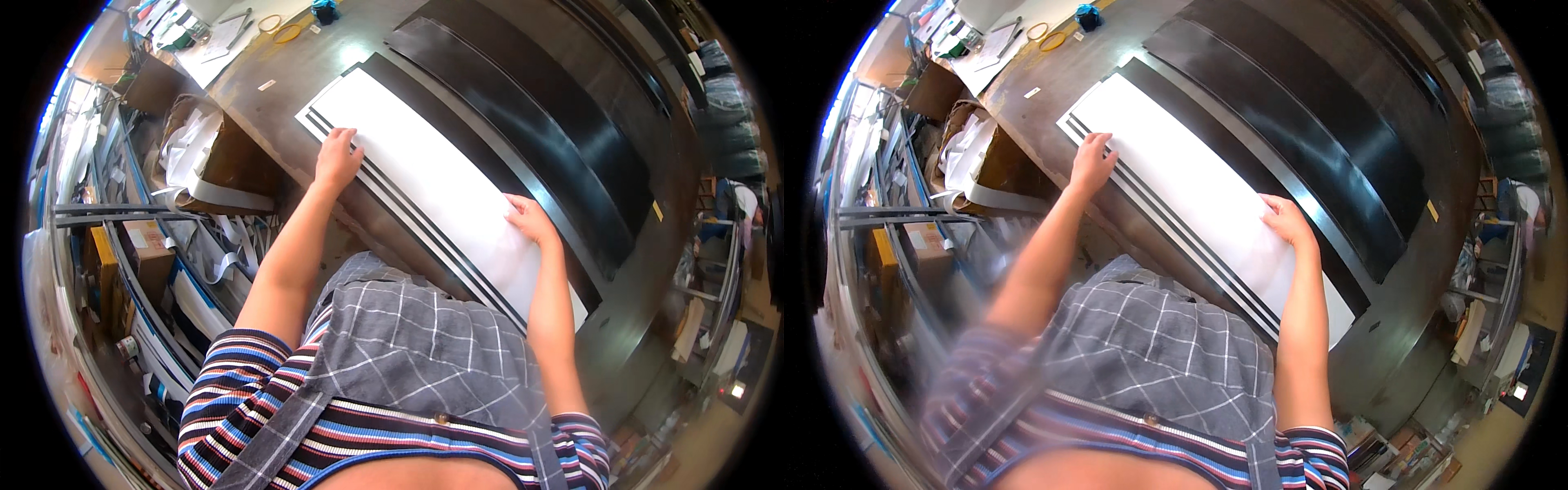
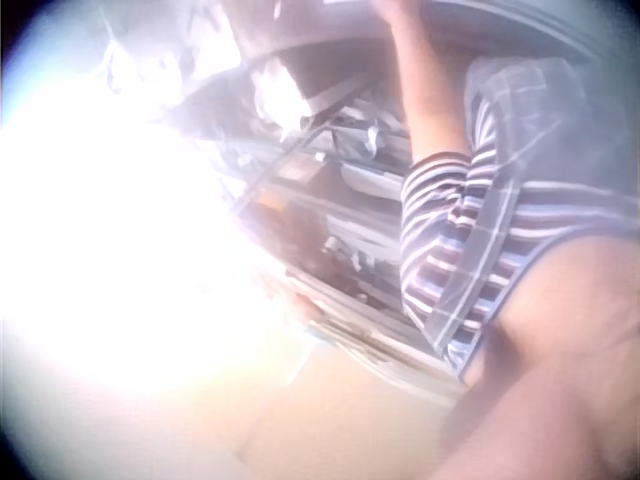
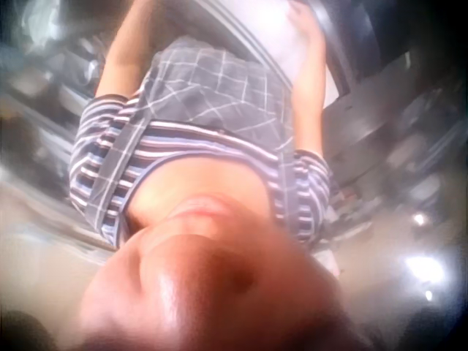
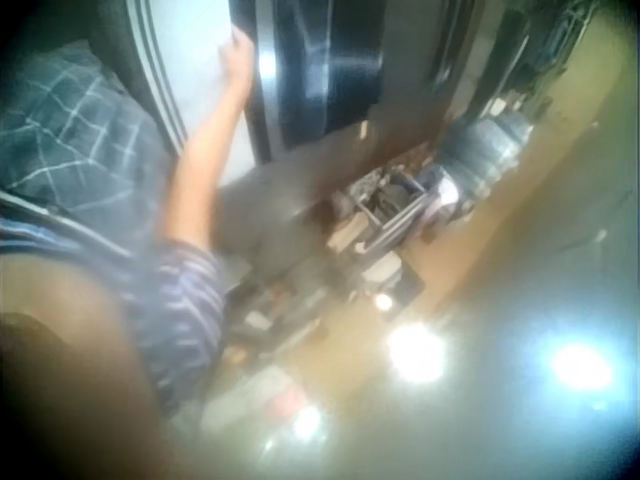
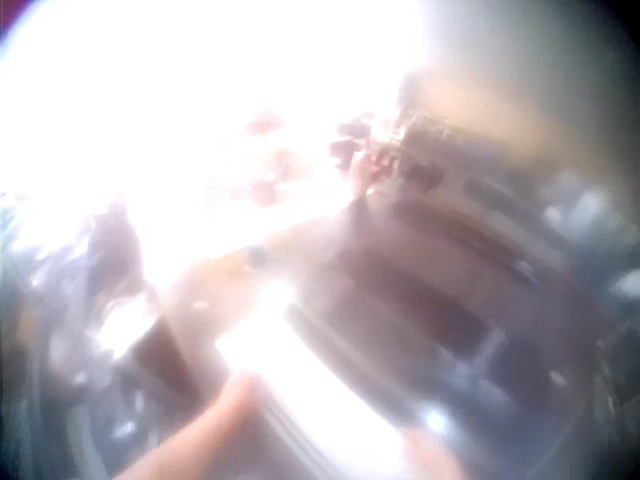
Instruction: The person places a large white sheet into a machine for processing. After moving to a workbench, the person peels back a protective layer from black panels and aligns a new white material over them, pressing it down by hand to adhere it.
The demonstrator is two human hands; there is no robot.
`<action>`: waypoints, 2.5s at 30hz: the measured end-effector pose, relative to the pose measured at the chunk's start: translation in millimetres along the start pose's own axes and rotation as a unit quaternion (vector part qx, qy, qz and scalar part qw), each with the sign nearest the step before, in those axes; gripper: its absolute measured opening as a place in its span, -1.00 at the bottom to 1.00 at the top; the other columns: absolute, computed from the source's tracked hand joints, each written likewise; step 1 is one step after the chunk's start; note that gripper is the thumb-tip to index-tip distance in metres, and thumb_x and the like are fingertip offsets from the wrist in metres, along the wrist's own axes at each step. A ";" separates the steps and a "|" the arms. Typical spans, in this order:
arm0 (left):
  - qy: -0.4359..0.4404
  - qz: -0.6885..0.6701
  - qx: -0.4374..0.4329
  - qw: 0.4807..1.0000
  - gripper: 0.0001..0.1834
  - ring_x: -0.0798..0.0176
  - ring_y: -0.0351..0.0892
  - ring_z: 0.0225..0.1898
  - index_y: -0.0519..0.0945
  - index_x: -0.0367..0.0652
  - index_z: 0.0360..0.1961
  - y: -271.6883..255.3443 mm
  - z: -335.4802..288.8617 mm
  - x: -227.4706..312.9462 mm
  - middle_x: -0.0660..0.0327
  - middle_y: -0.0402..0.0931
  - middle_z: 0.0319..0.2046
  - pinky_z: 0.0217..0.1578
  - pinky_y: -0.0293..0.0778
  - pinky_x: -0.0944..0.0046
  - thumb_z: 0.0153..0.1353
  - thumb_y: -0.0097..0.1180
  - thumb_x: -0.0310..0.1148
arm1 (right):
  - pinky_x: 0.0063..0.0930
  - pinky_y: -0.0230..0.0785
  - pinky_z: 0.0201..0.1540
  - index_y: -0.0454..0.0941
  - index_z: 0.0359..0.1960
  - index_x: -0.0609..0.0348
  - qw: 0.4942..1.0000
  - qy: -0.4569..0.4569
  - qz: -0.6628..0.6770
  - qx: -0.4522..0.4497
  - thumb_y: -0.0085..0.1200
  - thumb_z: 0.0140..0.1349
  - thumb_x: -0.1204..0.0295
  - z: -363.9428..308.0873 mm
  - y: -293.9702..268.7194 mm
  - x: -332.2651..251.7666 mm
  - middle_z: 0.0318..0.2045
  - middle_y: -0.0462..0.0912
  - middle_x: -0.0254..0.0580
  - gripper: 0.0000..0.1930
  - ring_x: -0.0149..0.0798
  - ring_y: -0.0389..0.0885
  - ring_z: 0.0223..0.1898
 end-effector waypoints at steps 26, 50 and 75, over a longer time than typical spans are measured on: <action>0.010 0.214 0.000 0.977 -0.59 0.01 0.44 0.01 0.54 -0.09 -0.05 19.9 11.0 13.6 0.11 0.45 -0.03 0.02 0.39 0.07 0.02 0.15 -0.31 | -0.36 0.39 -0.30 0.61 -0.49 0.22 0.953 0.193 -0.196 0.132 0.31 -0.12 0.27 -127.8 -75.3 82.3 -0.48 0.63 -0.09 -0.73 -0.21 0.58 -0.40; 0.436 0.067 -0.246 0.863 -0.33 -0.01 0.11 0.30 0.35 -0.07 0.17 161.2 -154.1 216.6 0.10 0.20 0.26 0.28 0.00 -0.02 -0.01 0.19 -0.19 | 0.09 -0.34 0.39 0.08 0.35 0.24 0.829 0.052 -0.268 0.489 -0.09 0.26 -0.04 -111.3 55.2 65.7 0.38 0.02 0.15 -0.23 0.07 -0.12 0.43; -0.119 0.394 -0.009 0.911 -0.15 0.11 -0.26 0.46 -0.07 0.02 0.43 50.4 159.0 -113.0 0.19 -0.23 0.45 0.34 -0.21 -0.18 0.27 -0.44 0.33 | 0.08 -0.40 0.40 -0.05 0.36 0.34 0.756 0.377 -0.213 0.492 -0.11 0.23 -0.04 -259.4 -4.4 167.0 0.39 -0.07 0.20 -0.15 0.07 -0.17 0.44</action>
Point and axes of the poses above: each hand's wrist, its own z-axis towards the middle knuckle, its own y-axis out of the palm, x = y × z, the point moved 4 cm from there along z, towards the middle knuckle
